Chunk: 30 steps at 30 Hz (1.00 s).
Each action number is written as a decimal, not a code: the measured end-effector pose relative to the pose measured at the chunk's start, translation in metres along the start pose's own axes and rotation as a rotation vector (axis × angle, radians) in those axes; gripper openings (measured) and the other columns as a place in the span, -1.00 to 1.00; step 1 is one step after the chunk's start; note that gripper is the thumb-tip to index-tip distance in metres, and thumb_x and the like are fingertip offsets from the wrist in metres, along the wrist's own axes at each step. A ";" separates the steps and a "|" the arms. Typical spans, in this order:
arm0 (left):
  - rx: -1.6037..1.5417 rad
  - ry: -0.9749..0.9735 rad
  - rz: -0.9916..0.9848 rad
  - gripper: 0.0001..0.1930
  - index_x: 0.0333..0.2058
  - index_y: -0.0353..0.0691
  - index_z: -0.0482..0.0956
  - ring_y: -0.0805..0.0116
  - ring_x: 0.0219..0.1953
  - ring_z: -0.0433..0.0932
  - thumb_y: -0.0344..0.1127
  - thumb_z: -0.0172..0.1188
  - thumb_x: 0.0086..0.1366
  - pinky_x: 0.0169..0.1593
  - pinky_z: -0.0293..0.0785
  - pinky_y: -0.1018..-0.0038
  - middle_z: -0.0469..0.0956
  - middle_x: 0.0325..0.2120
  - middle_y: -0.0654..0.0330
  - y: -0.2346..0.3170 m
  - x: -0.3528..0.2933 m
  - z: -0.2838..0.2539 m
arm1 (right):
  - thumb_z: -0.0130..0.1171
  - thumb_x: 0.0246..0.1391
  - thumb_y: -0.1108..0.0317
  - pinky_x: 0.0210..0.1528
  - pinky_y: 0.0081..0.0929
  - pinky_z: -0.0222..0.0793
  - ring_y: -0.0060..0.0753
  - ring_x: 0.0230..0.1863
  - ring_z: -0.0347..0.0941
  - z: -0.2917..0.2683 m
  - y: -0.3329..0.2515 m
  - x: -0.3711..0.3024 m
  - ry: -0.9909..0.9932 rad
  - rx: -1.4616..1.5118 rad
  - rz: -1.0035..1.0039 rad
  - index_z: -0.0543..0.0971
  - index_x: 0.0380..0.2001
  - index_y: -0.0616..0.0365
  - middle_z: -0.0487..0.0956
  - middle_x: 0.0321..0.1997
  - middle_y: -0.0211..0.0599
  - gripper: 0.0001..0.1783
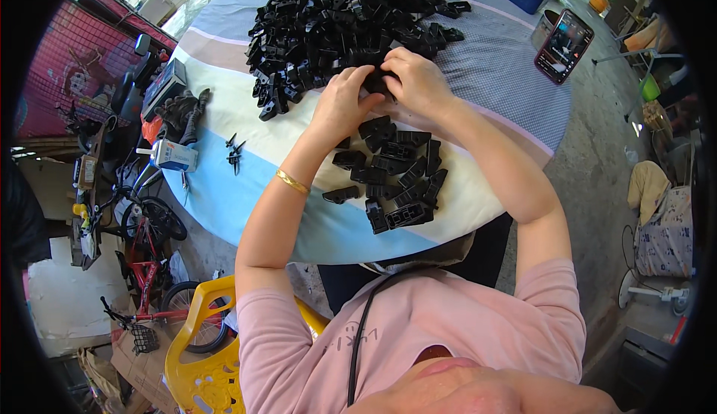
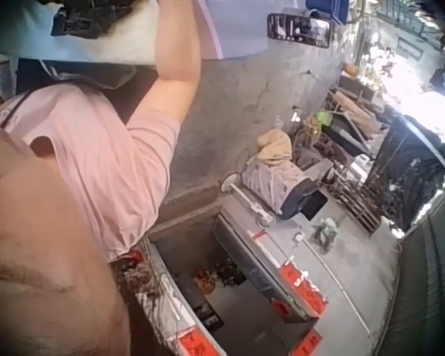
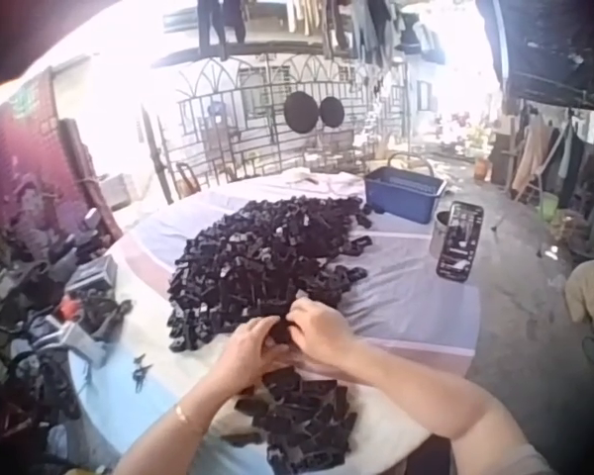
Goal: Manually assembling small black plastic components from a pile on a table.
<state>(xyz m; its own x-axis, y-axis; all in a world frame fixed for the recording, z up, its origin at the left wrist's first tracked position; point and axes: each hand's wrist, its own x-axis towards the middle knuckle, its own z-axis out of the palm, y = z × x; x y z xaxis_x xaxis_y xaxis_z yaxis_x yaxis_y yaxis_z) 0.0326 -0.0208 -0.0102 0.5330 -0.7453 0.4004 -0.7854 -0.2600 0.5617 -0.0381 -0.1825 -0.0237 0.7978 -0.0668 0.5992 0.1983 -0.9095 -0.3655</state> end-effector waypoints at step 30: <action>-1.150 0.011 -0.583 -0.76 -0.17 -0.39 0.44 0.34 -0.29 0.57 -0.33 0.01 0.29 -0.13 0.53 0.49 0.53 -0.33 0.09 0.018 -0.023 -0.008 | 0.33 -0.19 0.46 -0.31 -0.68 0.39 -0.63 -0.40 0.43 -0.027 -0.035 -0.006 -0.111 0.687 0.329 0.50 -0.22 0.27 0.52 -0.42 -0.38 -0.62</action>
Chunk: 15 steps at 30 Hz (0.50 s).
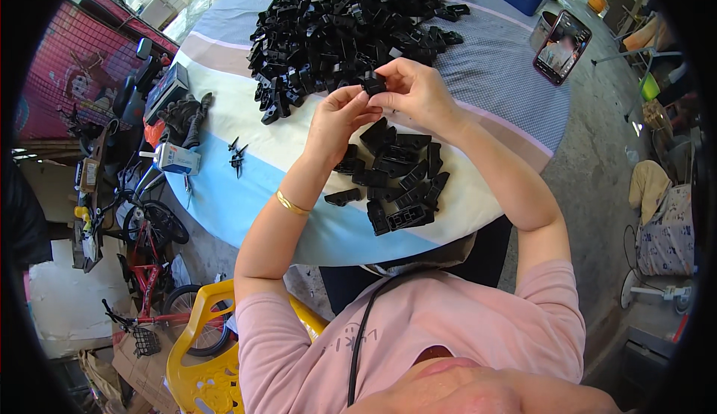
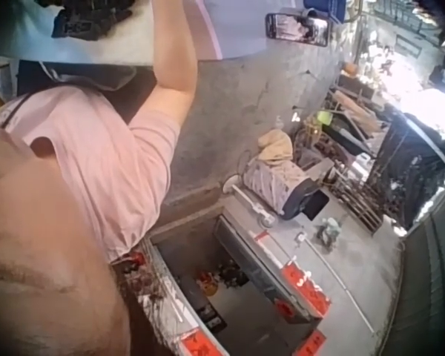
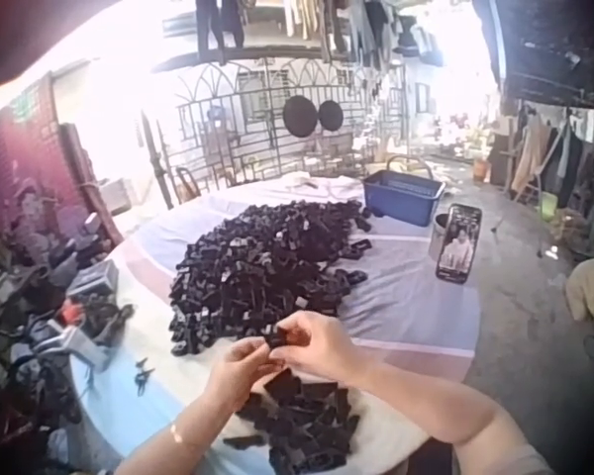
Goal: Manually assembling small black plastic components from a pile on a table.
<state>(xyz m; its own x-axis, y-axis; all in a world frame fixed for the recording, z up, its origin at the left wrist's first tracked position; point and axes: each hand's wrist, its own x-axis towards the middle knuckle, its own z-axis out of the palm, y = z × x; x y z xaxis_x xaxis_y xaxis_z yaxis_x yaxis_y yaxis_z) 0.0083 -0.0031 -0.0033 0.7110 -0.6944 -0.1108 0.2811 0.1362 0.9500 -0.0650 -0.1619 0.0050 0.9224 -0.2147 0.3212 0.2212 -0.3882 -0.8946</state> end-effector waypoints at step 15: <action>0.450 0.038 0.303 -0.79 -0.24 -0.42 0.53 0.55 -0.46 0.51 -0.41 0.16 0.18 -0.28 0.45 0.64 0.56 -0.51 0.22 0.017 -0.015 0.007 | 0.35 -0.26 0.46 -0.29 -0.61 0.47 -0.52 -0.37 0.48 -0.005 -0.011 -0.005 0.024 -0.128 -0.323 0.55 -0.21 0.21 0.52 -0.34 -0.34 -0.58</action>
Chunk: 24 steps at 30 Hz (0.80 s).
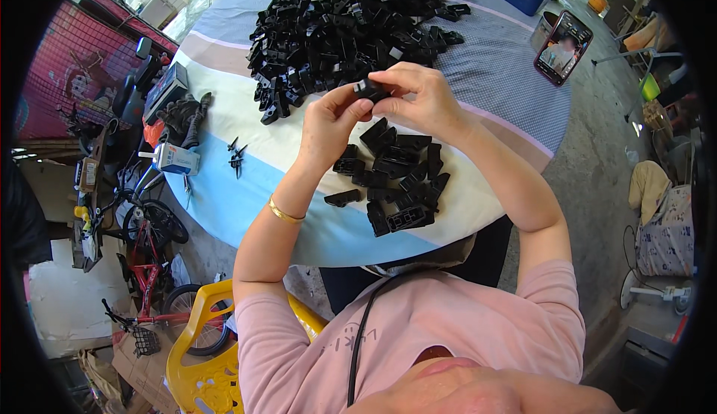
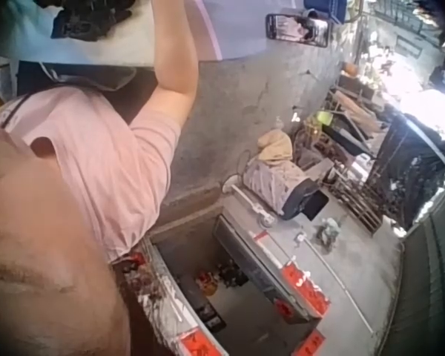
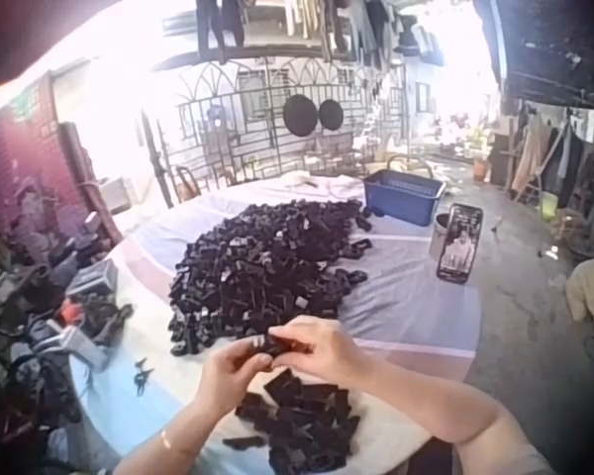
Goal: Manually assembling small black plastic components from a pile on a table.
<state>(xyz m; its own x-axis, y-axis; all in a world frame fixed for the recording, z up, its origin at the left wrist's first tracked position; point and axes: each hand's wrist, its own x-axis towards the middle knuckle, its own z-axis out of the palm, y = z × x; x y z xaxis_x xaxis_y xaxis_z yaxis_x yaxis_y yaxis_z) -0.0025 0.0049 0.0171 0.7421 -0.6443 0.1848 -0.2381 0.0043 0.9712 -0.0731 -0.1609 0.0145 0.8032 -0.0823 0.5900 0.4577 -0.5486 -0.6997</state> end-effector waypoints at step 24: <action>0.755 -0.443 0.440 -0.66 -0.23 -0.29 0.51 0.29 -0.51 0.46 -0.24 0.29 0.04 -0.38 0.41 0.46 0.52 -0.48 0.07 0.004 -0.007 -0.012 | 0.15 -0.12 0.46 -0.11 -0.38 0.38 -0.19 -0.12 0.41 0.006 0.048 0.015 -0.048 -0.508 -0.215 0.50 -0.11 0.05 0.46 -0.03 -0.34 -0.60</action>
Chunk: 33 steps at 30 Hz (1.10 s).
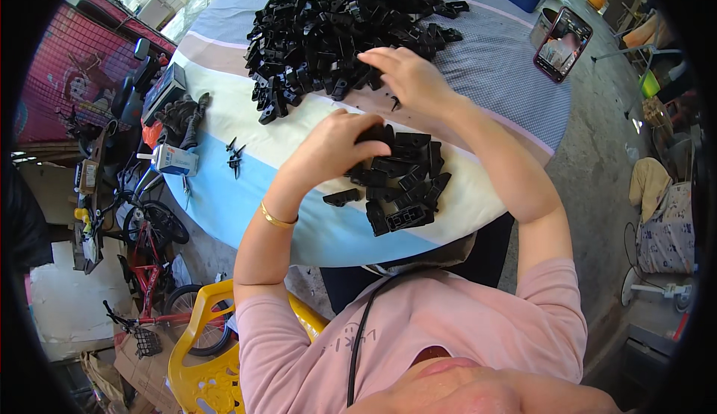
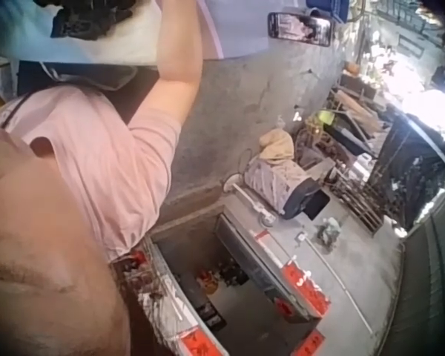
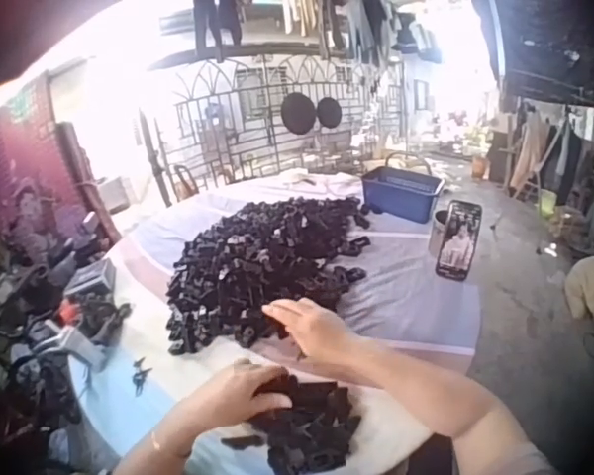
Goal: Manually assembling small black plastic components from a pile on a table.
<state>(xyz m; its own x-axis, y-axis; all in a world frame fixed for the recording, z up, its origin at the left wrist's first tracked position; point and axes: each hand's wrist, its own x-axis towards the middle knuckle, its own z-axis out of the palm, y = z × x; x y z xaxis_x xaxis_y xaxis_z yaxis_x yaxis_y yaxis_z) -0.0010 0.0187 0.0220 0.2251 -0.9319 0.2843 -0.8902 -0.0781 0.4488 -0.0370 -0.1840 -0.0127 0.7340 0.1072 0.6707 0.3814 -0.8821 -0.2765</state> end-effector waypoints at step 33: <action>-0.419 0.398 -0.452 -0.68 -0.13 -0.29 0.52 0.48 -0.32 0.54 -0.54 0.18 0.08 -0.20 0.45 0.57 0.59 -0.36 0.15 -0.007 0.021 0.012 | 0.21 -0.17 0.58 -0.21 -0.57 0.42 -0.51 -0.33 0.49 -0.040 -0.032 -0.004 -0.277 0.667 0.473 0.29 0.05 0.24 0.58 -0.34 -0.20 -0.38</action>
<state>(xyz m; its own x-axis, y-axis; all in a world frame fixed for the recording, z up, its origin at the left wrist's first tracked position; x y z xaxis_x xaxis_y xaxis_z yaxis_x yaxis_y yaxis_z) 0.0057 -0.0049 0.0146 0.7320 -0.6357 0.2451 -0.4682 -0.2079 0.8588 -0.0747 -0.1744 0.0215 0.9765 -0.0188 0.2145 0.1873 -0.4180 -0.8889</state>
